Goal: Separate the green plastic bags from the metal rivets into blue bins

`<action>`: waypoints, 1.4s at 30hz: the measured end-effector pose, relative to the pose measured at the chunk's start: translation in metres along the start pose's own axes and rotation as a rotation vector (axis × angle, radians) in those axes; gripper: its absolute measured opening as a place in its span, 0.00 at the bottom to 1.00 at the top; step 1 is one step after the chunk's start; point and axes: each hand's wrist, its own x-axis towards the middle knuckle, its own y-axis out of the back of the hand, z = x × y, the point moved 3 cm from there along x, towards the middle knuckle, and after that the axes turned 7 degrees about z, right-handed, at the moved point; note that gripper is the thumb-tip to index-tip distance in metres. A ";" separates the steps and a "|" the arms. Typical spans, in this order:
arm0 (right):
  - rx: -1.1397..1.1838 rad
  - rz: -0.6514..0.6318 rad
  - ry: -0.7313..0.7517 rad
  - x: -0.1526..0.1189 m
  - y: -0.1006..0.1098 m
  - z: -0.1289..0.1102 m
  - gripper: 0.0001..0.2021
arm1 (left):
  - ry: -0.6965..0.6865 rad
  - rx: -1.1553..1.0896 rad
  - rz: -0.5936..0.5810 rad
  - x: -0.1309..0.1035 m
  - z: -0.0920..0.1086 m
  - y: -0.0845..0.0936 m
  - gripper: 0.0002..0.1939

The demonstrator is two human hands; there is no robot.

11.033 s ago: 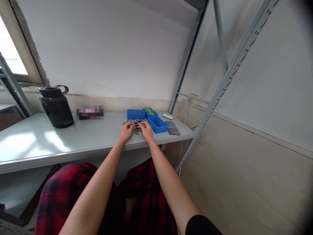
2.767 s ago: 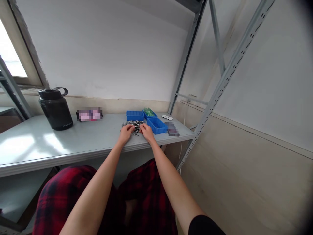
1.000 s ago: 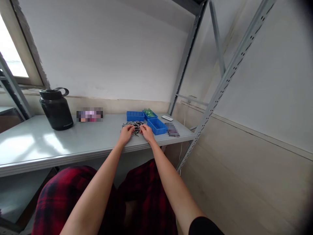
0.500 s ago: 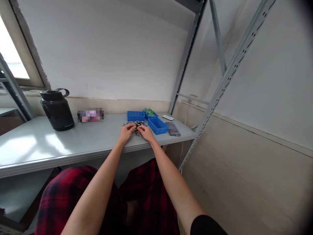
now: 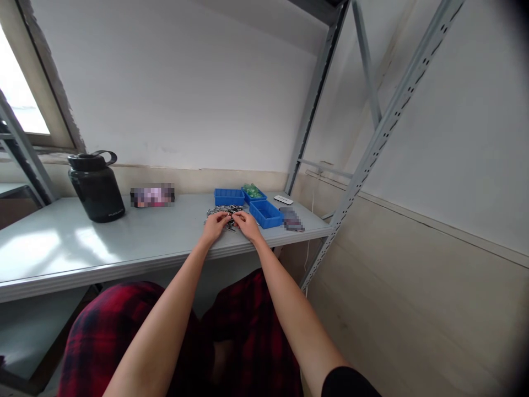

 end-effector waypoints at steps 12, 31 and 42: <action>-0.063 -0.031 0.092 -0.002 0.001 -0.006 0.12 | 0.048 0.000 -0.053 -0.003 -0.003 -0.001 0.21; -0.023 0.084 0.015 -0.002 0.006 -0.004 0.12 | -0.025 0.096 0.082 -0.005 0.007 0.001 0.15; -0.018 0.097 0.019 -0.001 0.006 -0.002 0.10 | -0.011 0.074 0.151 -0.004 0.007 0.003 0.16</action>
